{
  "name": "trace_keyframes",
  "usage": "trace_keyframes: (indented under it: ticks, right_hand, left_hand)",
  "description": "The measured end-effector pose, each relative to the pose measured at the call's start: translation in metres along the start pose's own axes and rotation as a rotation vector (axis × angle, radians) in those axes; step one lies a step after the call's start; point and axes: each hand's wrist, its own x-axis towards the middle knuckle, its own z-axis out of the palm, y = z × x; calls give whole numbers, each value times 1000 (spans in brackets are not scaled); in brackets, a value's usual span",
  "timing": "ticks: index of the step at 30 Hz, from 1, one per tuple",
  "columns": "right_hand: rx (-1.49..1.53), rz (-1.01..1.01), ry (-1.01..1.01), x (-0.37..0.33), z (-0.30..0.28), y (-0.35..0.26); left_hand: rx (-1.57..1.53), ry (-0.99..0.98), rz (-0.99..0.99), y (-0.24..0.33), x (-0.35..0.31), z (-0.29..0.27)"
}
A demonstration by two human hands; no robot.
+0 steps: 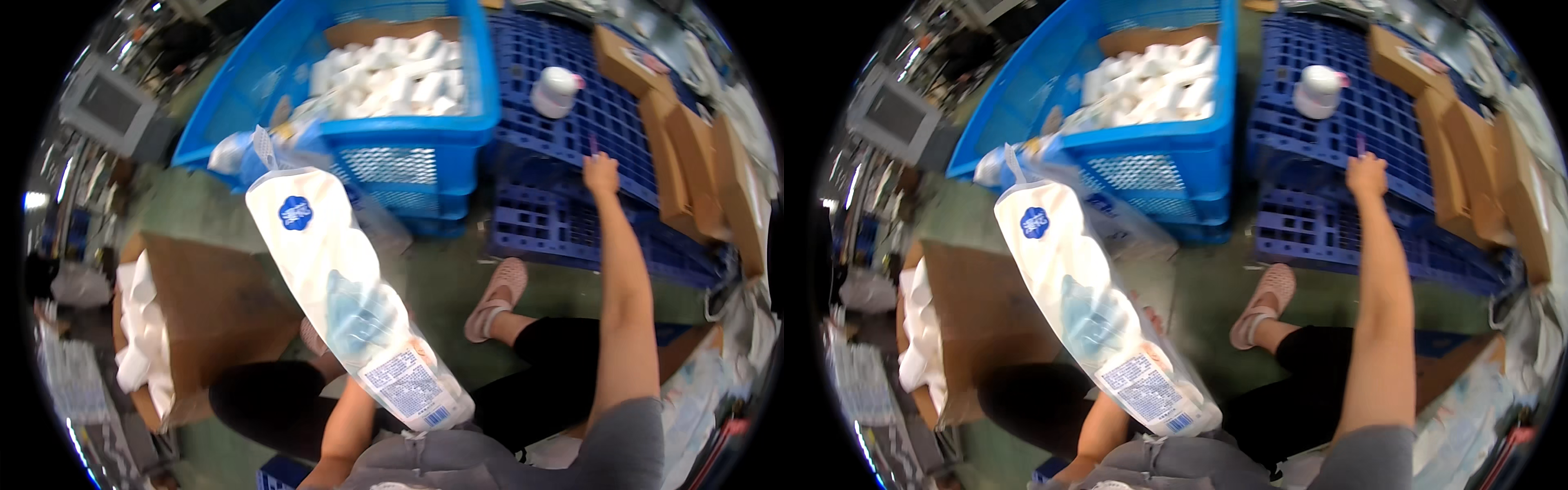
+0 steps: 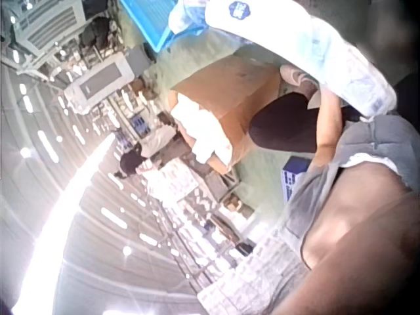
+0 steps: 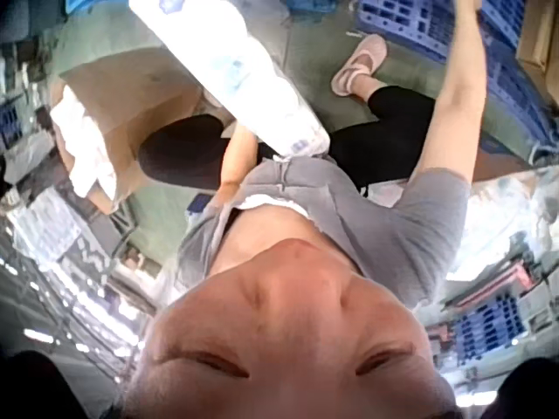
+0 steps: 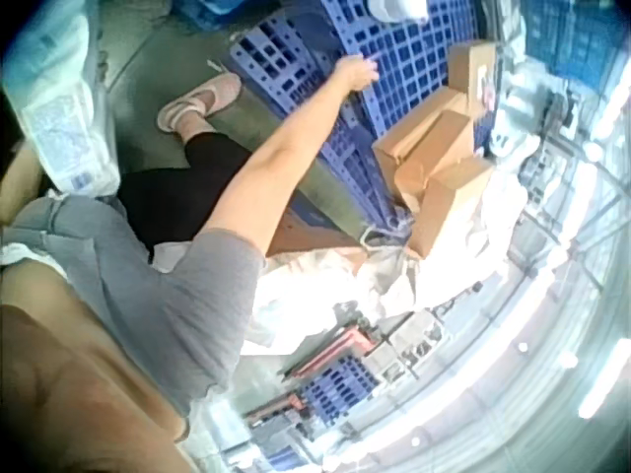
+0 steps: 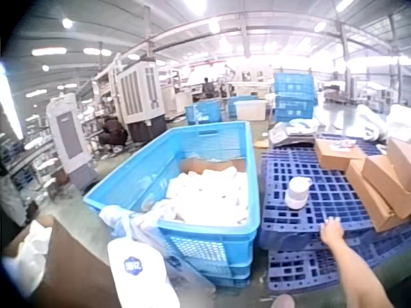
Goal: The person sorts white foam rollers from a blue crate, places them into a clear plastic bag while sitting on the floor, and then moves the filled bag into a large cardboard box.
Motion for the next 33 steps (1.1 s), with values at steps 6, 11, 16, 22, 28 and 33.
trace_keyframes:
  ticks: [6,11,16,22,28,33]
  right_hand:
    - [-7,-128,5,39,13,50]
    - [658,-57,-157,8,-27,58]
    - [768,-232,-288,-85,-87,-29]
    - [738,-244,-726,-192,-98,-66]
    - [600,-535,-986,-293,-22,-99]
    - [535,-325,-1060,-308,93,-136]
  left_hand:
    - [86,512,69,20,20,-159]
    - [251,1042,72,26,9,-199]
    - [654,1071,8,17,-2,-207]
    - [704,1012,-80,1,13,-191]
    - [799,1034,-66,3,14,-194]
    - [858,1027,-60,-1,16,-195]
